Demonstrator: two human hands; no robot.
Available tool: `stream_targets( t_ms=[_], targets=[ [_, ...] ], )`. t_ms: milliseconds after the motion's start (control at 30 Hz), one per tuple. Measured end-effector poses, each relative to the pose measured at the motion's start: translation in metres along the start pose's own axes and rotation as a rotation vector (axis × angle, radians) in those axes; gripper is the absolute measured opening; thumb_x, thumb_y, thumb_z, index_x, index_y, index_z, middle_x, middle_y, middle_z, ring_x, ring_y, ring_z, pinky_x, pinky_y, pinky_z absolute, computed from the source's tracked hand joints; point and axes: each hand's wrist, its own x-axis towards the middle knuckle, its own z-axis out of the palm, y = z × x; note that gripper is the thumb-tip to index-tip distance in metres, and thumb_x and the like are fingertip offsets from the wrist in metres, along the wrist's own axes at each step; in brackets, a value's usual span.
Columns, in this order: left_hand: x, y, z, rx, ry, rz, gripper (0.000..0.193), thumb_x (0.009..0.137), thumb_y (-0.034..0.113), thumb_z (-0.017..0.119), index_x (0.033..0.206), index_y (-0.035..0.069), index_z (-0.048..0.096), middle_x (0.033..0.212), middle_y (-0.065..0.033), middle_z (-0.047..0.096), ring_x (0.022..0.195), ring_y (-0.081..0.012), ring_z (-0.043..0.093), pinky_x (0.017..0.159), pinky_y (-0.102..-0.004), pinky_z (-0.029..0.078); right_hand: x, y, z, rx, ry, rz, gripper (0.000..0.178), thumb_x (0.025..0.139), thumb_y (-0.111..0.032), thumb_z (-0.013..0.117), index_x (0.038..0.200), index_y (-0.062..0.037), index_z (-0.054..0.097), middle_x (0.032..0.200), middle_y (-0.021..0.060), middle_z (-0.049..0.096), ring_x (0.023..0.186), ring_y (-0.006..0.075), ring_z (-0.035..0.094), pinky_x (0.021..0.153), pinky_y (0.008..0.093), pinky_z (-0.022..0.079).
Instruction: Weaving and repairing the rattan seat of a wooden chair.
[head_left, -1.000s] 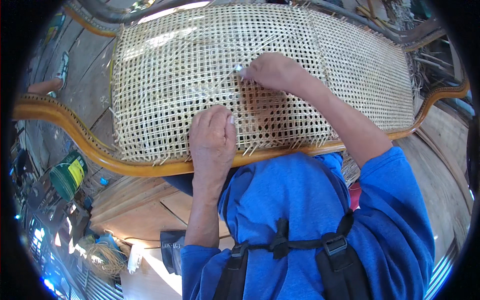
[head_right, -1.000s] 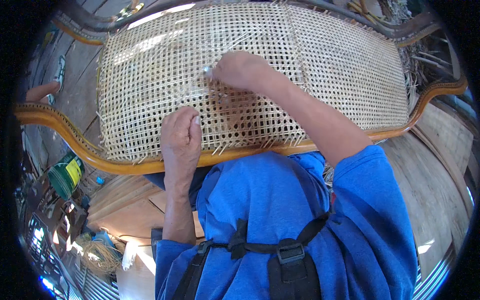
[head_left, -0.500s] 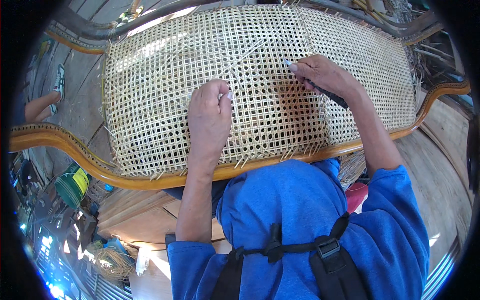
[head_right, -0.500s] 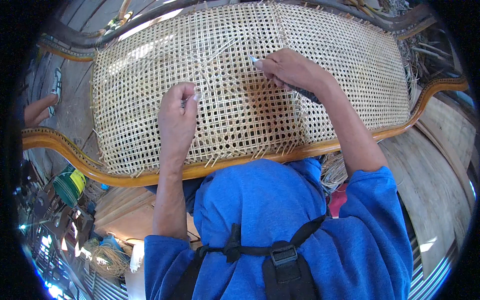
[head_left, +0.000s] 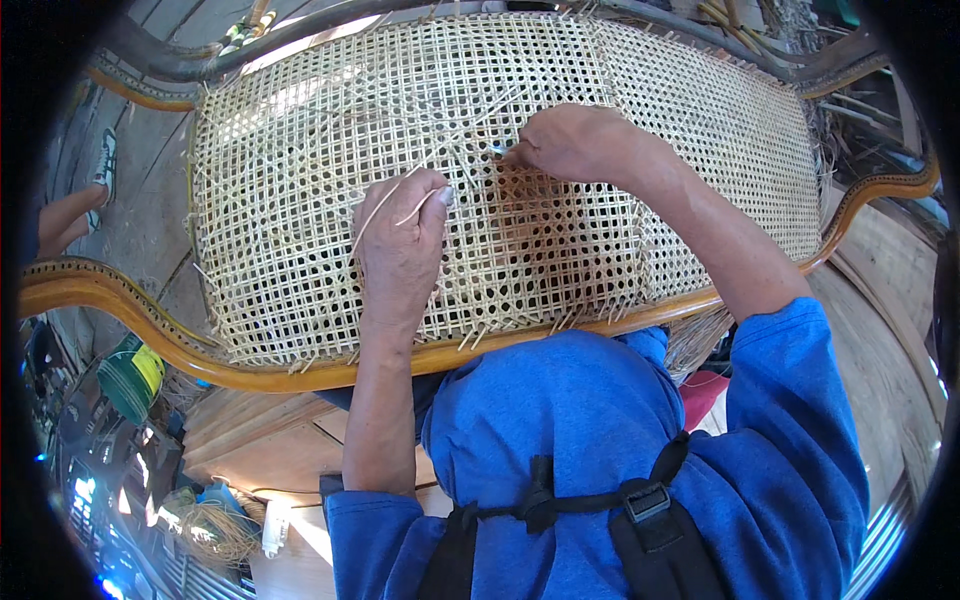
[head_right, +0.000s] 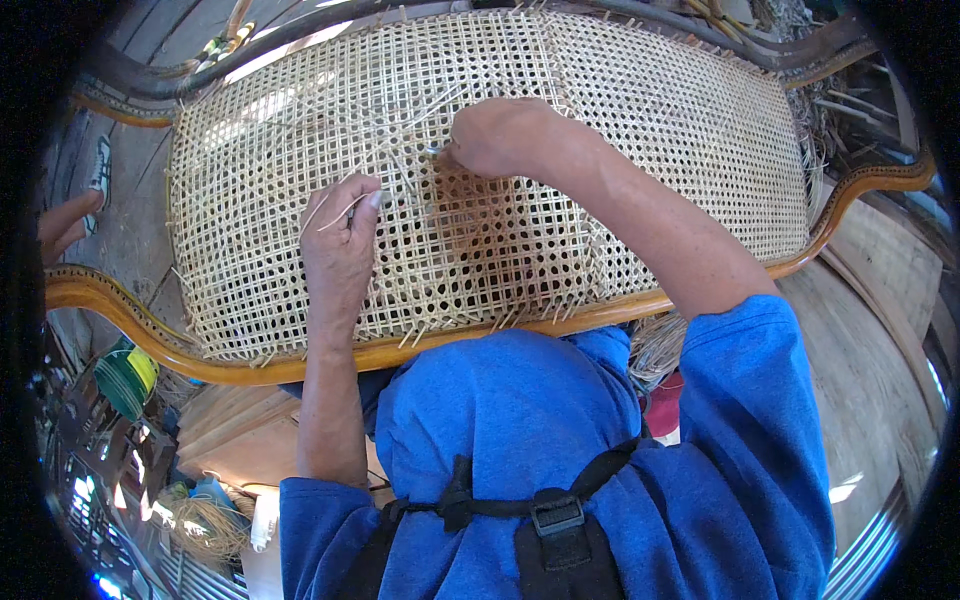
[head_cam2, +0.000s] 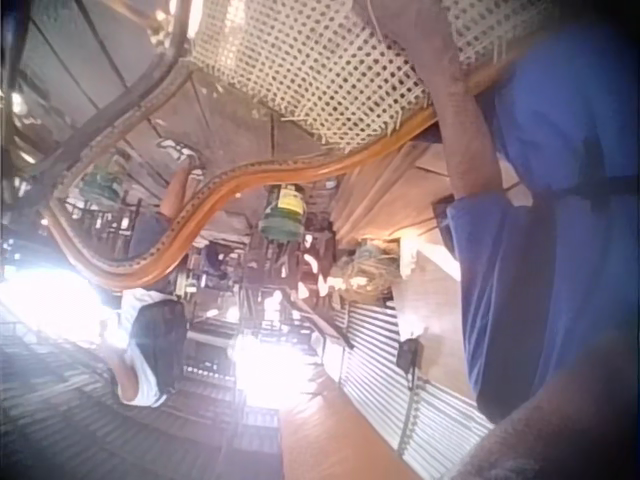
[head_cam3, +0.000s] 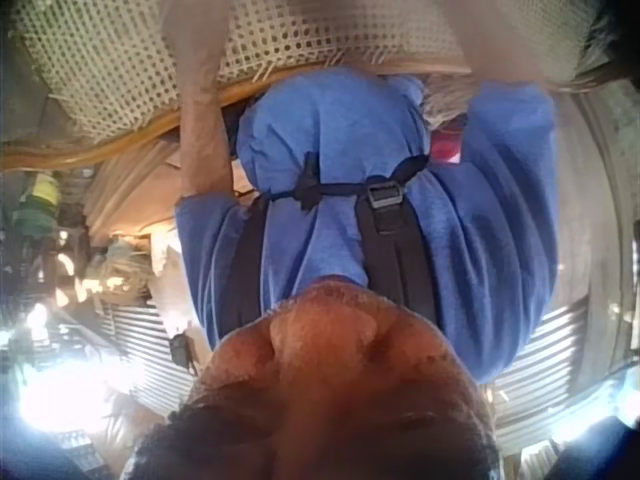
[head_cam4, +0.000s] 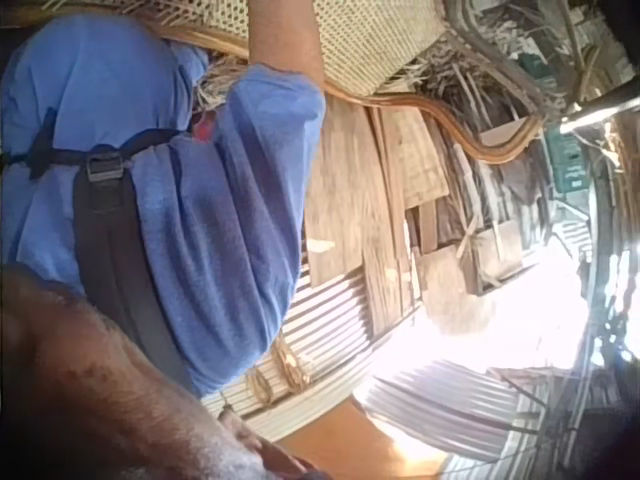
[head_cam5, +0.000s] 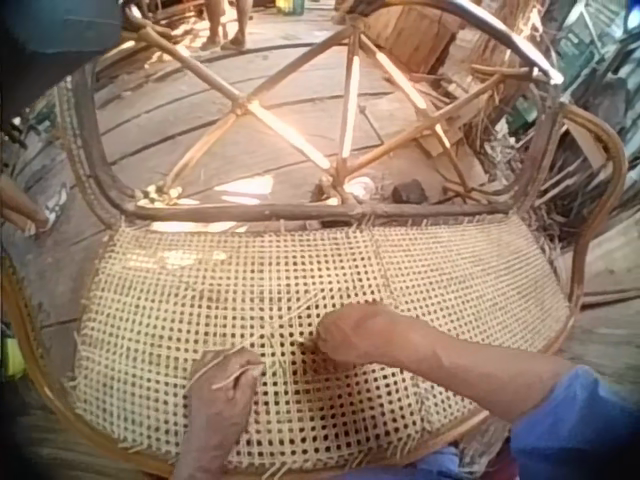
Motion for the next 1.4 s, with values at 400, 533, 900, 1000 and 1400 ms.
stream_targets(
  t_ms=[400,533,900,1000,1400],
  targets=[
    [-0.002,-0.001,-0.005,0.007,-0.034,-0.041,0.008,0.083,0.015,0.064,0.088,0.009,0.065,0.081,-0.0056,0.065,0.08,-0.0219,0.058,0.079,-0.0352,0.042,0.001,-0.03,-0.016,-0.262,-0.083,-0.035,0.04,0.092,-0.036,0.051,0.089,0.0019,0.066,0.084,0.0188,0.067,0.08,0.0336,0.066,0.07,0.0432,0.053],
    [-0.002,-0.001,-0.003,-0.024,-0.011,-0.019,0.007,0.082,0.014,0.064,0.086,0.009,0.064,0.08,-0.0054,0.065,0.079,-0.0219,0.058,0.079,-0.0356,0.042,0.009,-0.041,-0.024,-0.408,-0.167,-0.066,0.024,0.085,-0.017,0.051,0.097,-0.0048,0.069,0.092,0.0096,0.069,0.083,0.0234,0.066,0.071,0.0397,0.052],
    [-0.003,-0.006,-0.002,0.01,-0.028,-0.079,0.009,0.082,0.017,0.064,0.086,0.008,0.065,0.076,-0.0074,0.064,0.076,-0.0234,0.058,0.074,-0.0368,0.044,0.013,-0.037,-0.012,-0.515,-0.005,-0.187,0.022,0.084,-0.017,0.055,0.098,-0.0083,0.069,0.096,0.0089,0.069,0.083,0.0235,0.067,0.071,0.0394,0.053],
    [-0.004,-0.003,0.0,-0.008,-0.021,-0.03,0.009,0.082,0.015,0.064,0.087,0.008,0.066,0.077,-0.0079,0.064,0.076,-0.0238,0.058,0.074,-0.0364,0.045,0.003,-0.028,-0.011,-0.33,-0.059,-0.067,0.021,0.086,-0.015,0.053,0.096,-0.004,0.068,0.095,0.0115,0.068,0.083,0.0248,0.067,0.072,0.0401,0.053],
    [-0.002,0.001,-0.005,0.028,-0.065,-0.08,0.008,0.081,0.011,0.064,0.086,0.005,0.065,0.081,-0.0081,0.064,0.081,-0.0235,0.058,0.079,-0.0351,0.045,-0.008,-0.019,0.017,-0.092,0.125,-0.005,0.028,0.092,-0.027,0.05,0.103,-0.0074,0.066,0.101,0.0141,0.067,0.093,0.0295,0.065,0.084,0.0405,0.051]
  ],
)
